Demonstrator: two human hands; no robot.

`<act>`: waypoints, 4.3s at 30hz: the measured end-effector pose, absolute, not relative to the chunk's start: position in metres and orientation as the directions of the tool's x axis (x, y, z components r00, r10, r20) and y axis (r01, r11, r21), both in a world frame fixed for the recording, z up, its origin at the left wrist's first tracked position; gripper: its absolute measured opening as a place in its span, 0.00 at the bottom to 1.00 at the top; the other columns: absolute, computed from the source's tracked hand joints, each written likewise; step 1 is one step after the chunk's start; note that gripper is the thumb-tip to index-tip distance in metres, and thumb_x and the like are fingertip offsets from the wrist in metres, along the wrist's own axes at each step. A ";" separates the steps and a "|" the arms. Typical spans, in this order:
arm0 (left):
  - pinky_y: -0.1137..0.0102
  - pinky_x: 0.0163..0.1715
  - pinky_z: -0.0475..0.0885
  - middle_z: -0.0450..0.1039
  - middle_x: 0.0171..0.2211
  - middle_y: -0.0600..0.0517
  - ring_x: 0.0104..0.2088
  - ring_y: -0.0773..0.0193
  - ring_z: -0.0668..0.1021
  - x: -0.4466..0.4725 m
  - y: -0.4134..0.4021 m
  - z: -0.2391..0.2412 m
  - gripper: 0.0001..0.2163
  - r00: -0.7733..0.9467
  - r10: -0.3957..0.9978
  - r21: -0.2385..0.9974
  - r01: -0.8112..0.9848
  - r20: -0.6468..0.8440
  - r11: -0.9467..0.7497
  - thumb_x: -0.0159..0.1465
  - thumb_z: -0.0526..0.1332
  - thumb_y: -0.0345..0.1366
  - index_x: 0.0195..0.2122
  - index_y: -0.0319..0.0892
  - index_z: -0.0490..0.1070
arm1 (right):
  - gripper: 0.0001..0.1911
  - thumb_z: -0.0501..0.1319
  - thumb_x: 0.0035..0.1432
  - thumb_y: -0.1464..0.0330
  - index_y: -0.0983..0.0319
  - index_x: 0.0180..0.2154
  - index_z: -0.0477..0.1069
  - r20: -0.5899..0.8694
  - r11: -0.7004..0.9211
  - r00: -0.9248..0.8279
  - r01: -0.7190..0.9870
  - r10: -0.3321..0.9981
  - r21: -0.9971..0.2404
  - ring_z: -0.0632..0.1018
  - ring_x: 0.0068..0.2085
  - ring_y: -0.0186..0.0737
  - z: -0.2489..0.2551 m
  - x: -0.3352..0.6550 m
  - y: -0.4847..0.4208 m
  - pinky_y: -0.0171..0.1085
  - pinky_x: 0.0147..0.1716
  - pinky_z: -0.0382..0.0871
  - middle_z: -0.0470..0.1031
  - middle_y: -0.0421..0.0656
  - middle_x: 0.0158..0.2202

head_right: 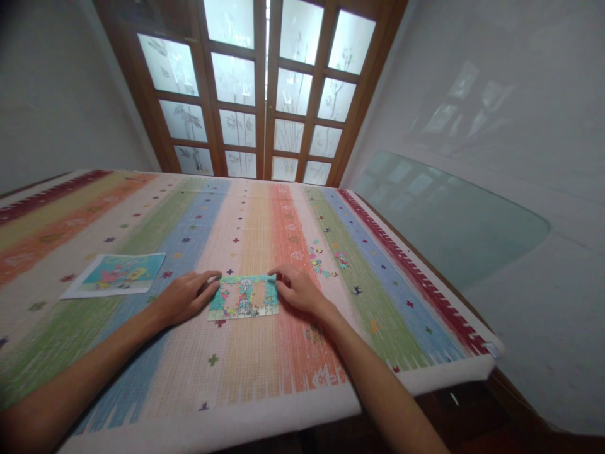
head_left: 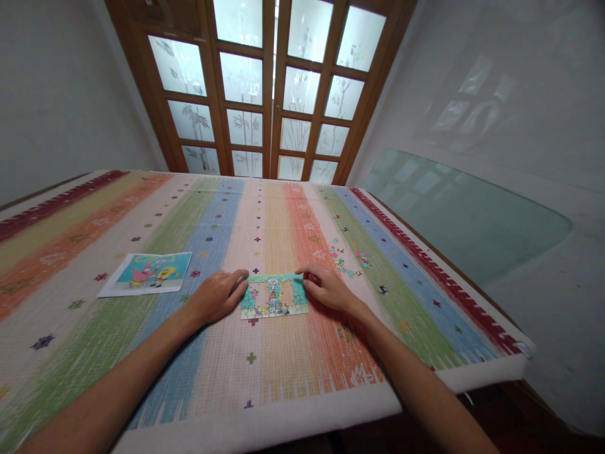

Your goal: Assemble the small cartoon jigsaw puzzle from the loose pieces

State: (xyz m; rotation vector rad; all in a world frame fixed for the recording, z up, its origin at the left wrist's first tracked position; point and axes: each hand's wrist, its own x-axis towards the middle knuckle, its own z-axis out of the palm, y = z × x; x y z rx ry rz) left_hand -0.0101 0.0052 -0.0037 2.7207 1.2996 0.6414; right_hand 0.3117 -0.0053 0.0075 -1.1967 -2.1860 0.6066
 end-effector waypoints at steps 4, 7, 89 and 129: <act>0.61 0.41 0.75 0.82 0.40 0.42 0.38 0.52 0.83 -0.010 0.006 -0.002 0.19 0.557 0.762 0.229 0.736 0.332 -0.637 0.75 0.46 0.43 0.53 0.39 0.72 | 0.14 0.58 0.59 0.79 0.62 0.43 0.77 0.285 0.534 -0.465 0.595 0.838 -0.600 0.72 0.36 0.39 0.003 0.312 -0.005 0.38 0.40 0.65 0.75 0.43 0.36; 0.61 0.39 0.75 0.82 0.38 0.42 0.36 0.52 0.83 -0.011 0.007 0.005 0.20 0.554 0.772 0.223 0.747 0.312 -0.627 0.75 0.47 0.43 0.56 0.39 0.71 | 0.14 0.57 0.58 0.81 0.63 0.42 0.77 0.298 0.551 -0.475 0.591 0.828 -0.589 0.72 0.36 0.39 0.000 0.311 -0.003 0.38 0.40 0.64 0.75 0.43 0.35; 0.56 0.60 0.74 0.69 0.64 0.42 0.59 0.53 0.77 -0.019 0.011 -0.010 0.20 0.576 0.668 0.253 0.637 0.472 -0.728 0.77 0.46 0.45 0.58 0.41 0.71 | 0.17 0.56 0.64 0.70 0.62 0.46 0.83 0.372 -0.189 0.270 0.952 0.888 -0.240 0.75 0.46 0.52 -0.018 0.470 0.037 0.48 0.51 0.67 0.76 0.53 0.41; 0.53 0.60 0.74 0.74 0.59 0.41 0.57 0.52 0.79 -0.019 0.010 -0.011 0.20 0.586 0.663 0.263 0.624 0.466 -0.736 0.77 0.47 0.44 0.53 0.40 0.75 | 0.09 0.59 0.60 0.71 0.62 0.36 0.80 0.318 -0.022 0.089 0.978 0.944 -0.208 0.77 0.40 0.47 0.000 0.458 0.028 0.41 0.44 0.68 0.79 0.49 0.36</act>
